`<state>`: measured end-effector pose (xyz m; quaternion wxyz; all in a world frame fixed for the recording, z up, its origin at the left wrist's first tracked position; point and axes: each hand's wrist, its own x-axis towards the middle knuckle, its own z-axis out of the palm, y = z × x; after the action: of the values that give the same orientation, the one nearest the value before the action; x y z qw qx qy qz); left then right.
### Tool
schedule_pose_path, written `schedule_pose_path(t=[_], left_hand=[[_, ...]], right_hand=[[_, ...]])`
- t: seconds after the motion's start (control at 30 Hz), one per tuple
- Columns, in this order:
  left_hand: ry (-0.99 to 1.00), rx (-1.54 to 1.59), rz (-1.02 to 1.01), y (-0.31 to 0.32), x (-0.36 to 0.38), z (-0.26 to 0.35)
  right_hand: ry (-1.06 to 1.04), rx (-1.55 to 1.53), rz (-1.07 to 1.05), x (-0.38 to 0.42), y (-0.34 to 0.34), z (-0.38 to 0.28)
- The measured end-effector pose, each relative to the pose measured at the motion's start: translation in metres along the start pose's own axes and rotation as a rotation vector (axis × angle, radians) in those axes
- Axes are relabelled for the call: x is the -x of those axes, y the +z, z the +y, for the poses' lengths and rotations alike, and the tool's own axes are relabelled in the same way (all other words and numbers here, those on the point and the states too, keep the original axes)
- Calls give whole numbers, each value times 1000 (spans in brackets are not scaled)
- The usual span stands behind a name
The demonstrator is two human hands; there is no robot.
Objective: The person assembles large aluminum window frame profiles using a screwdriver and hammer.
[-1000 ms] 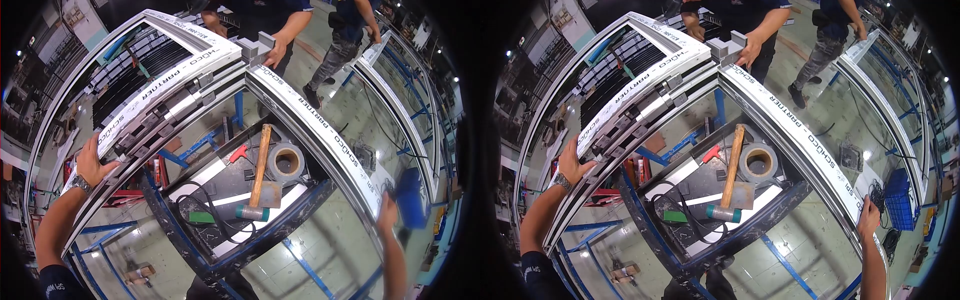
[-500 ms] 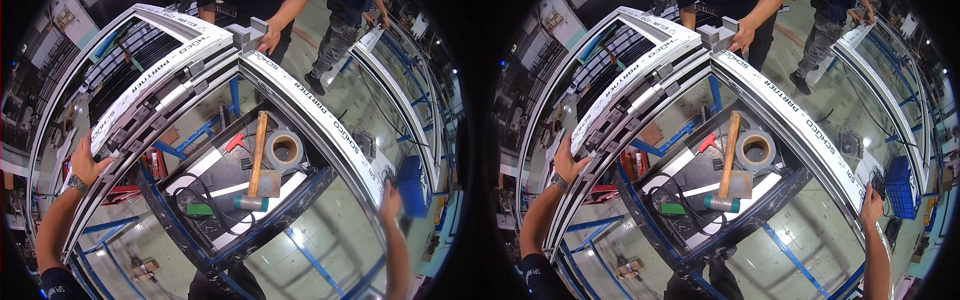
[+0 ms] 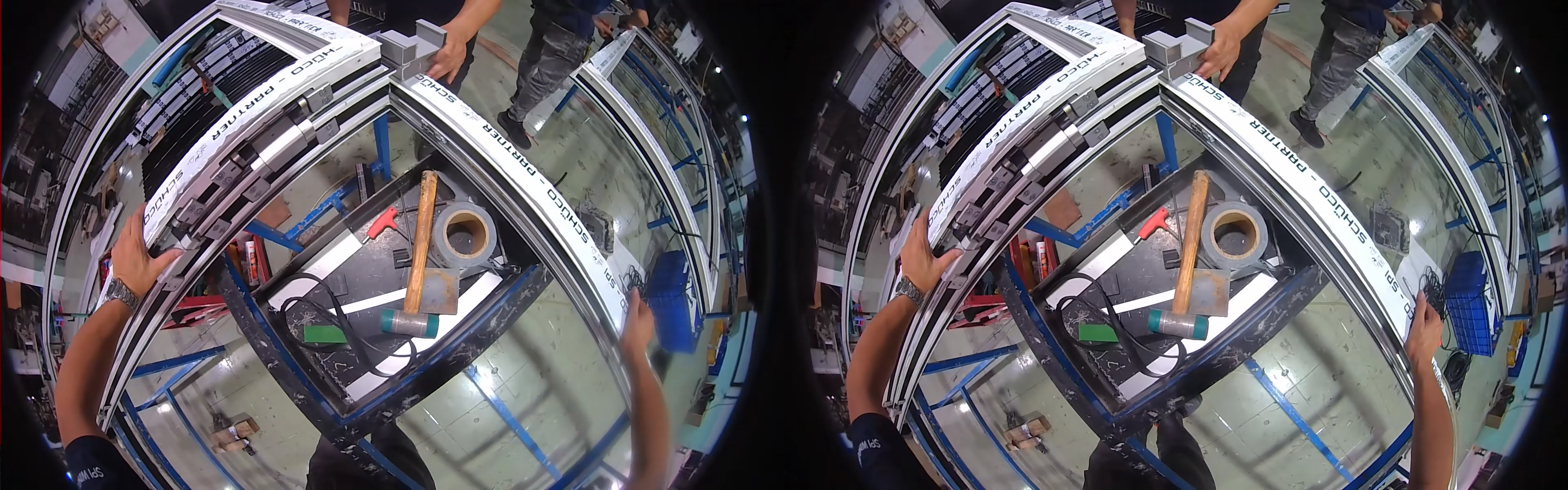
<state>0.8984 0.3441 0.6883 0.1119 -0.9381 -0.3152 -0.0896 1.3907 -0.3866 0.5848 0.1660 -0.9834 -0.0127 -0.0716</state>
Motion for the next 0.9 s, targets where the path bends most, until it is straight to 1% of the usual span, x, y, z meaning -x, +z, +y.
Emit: schedule_pose_path(t=[0.03,0.13,0.33,0.37,0.43,0.57,0.77,0.9], left_hand=[[1,-1,3,0,1,-1],[8,2,6,1,0,0],[15,10,-1,0,0,0],[22,1,11,1,0,-1],[2,-8,-17,-3,0,2],[-21,3,-42,-4,-2,6],[8,15,5,-1,-1,4],[10,28,7,0,-1,2]], right_hand=[[-15,-15,12,-1,3,4],[26,29,-74,2,-8,-10],[13,18,-97,1,-10,-10],[28,44,-60,1,-6,-7],[43,44,-89,-1,-6,-3],[30,38,-73,0,-8,-5],[53,96,-86,1,-12,-12],[39,52,-62,2,-9,-8]])
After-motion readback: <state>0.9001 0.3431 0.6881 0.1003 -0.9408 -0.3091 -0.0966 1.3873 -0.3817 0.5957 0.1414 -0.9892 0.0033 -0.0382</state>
